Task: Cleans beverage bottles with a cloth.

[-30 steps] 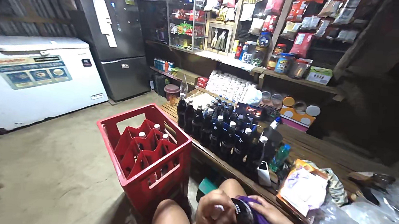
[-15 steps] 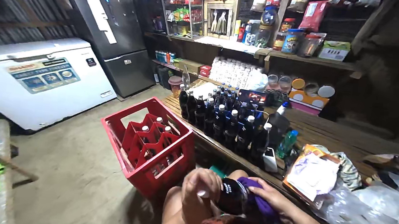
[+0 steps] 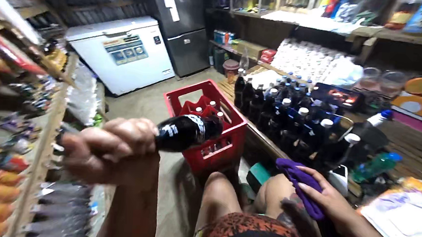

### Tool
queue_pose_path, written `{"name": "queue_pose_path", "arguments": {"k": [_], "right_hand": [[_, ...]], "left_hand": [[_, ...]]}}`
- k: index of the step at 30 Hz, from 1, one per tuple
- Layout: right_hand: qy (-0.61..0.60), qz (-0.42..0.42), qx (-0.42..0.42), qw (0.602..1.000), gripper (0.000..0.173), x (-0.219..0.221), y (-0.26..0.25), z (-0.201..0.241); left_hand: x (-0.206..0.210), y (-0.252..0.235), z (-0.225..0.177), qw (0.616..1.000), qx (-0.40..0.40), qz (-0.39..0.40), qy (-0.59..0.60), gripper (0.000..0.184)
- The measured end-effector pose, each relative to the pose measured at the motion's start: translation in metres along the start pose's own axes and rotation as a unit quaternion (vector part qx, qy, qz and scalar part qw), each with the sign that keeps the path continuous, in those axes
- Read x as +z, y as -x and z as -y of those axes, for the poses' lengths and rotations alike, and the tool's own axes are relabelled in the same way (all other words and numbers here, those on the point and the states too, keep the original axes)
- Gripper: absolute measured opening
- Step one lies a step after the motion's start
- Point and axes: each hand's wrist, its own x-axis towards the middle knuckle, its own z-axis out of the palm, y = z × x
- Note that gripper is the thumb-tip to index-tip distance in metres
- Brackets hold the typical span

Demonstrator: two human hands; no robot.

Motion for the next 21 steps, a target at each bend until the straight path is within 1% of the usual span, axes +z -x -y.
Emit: {"name": "queue_pose_path", "arguments": {"k": [2,4,6,8,12,16,19,21], "right_hand": [[0.007,-0.006,0.010,1.000,0.055,0.000,-0.005,-0.006],[0.008,-0.007,0.013,1.000,0.055,0.000,-0.009,-0.007],[0.006,-0.008,0.014,1.000,0.056,0.000,-0.015,-0.005],[0.010,-0.008,0.014,1.000,0.056,0.001,-0.019,-0.002],[0.041,0.015,0.001,0.999,0.053,0.004,-0.029,0.009],[0.103,0.067,-0.052,0.991,0.050,0.009,-0.050,0.033],[0.175,0.106,-0.115,0.972,0.048,0.027,-0.070,0.055],[0.206,0.139,-0.153,0.957,0.049,0.045,-0.086,0.074]], "left_hand": [[-0.010,-0.002,0.022,0.998,-0.003,-0.020,-0.057,0.046],[-0.019,-0.001,0.045,0.995,-0.032,-0.057,-0.078,0.051],[-0.030,0.002,0.068,0.992,-0.058,-0.089,-0.074,0.053],[-0.037,0.010,0.086,0.989,-0.093,-0.098,-0.061,0.051],[-0.041,0.028,0.119,0.981,-0.157,-0.108,-0.045,0.054],[-0.043,0.045,0.157,0.957,-0.251,-0.131,-0.061,0.055],[-0.035,0.060,0.182,0.923,-0.341,-0.151,-0.091,0.056],[-0.031,0.064,0.194,0.904,-0.397,-0.111,-0.112,0.051]]}}
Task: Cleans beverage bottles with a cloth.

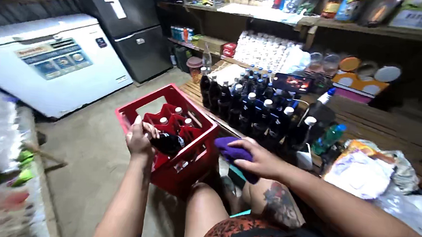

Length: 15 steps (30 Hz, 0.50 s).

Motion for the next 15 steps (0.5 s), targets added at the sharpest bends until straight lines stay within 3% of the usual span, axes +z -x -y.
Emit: {"name": "queue_pose_path", "arguments": {"k": [3,7,11,15], "right_hand": [[0.049,0.015,-0.073,0.996,0.050,0.014,-0.045,0.011],[0.148,-0.034,-0.130,0.980,0.043,0.039,-0.111,-0.003],[0.228,0.010,-0.078,0.971,0.046,0.072,-0.151,-0.062],[0.222,-0.001,-0.074,0.972,0.047,0.077,-0.151,-0.077]], "left_hand": [[0.011,-0.007,0.004,0.993,-0.060,0.074,-0.073,0.044],[0.013,-0.009,0.022,0.964,-0.144,0.119,-0.188,0.039],[0.014,0.006,0.057,0.917,-0.213,0.155,-0.300,0.041],[0.016,0.002,0.067,0.880,-0.275,0.178,-0.344,0.042]]}}
